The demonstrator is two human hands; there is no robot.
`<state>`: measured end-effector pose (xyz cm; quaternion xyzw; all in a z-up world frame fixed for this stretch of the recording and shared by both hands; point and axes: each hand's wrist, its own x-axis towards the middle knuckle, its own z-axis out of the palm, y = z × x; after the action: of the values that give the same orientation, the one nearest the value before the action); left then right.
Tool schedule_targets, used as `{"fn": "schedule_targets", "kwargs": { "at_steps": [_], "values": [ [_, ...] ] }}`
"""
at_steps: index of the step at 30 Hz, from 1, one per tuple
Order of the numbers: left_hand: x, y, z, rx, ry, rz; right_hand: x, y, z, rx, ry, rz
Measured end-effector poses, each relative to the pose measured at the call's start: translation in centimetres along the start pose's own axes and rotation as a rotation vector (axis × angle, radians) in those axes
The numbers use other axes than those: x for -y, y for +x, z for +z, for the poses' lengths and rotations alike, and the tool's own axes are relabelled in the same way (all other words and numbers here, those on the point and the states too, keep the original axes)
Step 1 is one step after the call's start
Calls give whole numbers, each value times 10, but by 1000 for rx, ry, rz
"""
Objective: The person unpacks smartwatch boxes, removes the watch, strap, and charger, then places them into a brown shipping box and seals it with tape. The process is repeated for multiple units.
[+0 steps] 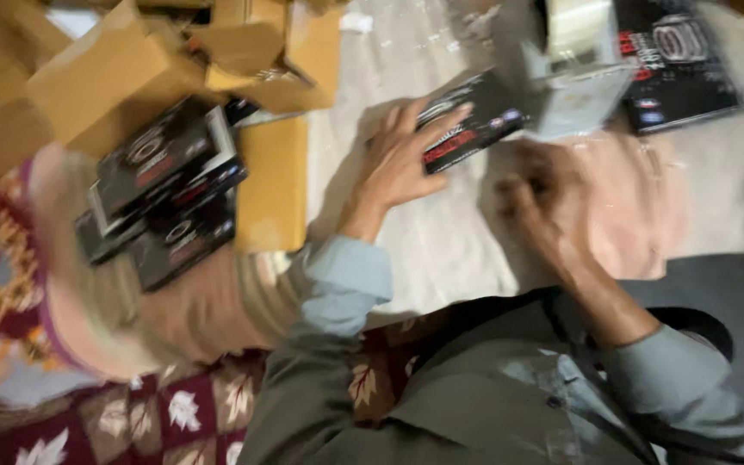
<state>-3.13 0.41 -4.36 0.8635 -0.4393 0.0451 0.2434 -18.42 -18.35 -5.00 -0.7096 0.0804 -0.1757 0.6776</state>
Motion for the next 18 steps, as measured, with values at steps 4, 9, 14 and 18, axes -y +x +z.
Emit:
{"fn": "schedule_targets", "kwargs": {
  "at_steps": [4,9,14,18],
  "values": [
    [15,9,7,38,27,10,11,8,4,7,-679,-382],
    [22,24,5,-32,-25,78,11,46,15,89,-1082,-665],
    [22,-5,-14,-209,306,-285,5,44,13,30,-984,-642],
    [68,-41,-44,-157,621,-715,-3,39,7,22,-914,-643]
  ]
}}
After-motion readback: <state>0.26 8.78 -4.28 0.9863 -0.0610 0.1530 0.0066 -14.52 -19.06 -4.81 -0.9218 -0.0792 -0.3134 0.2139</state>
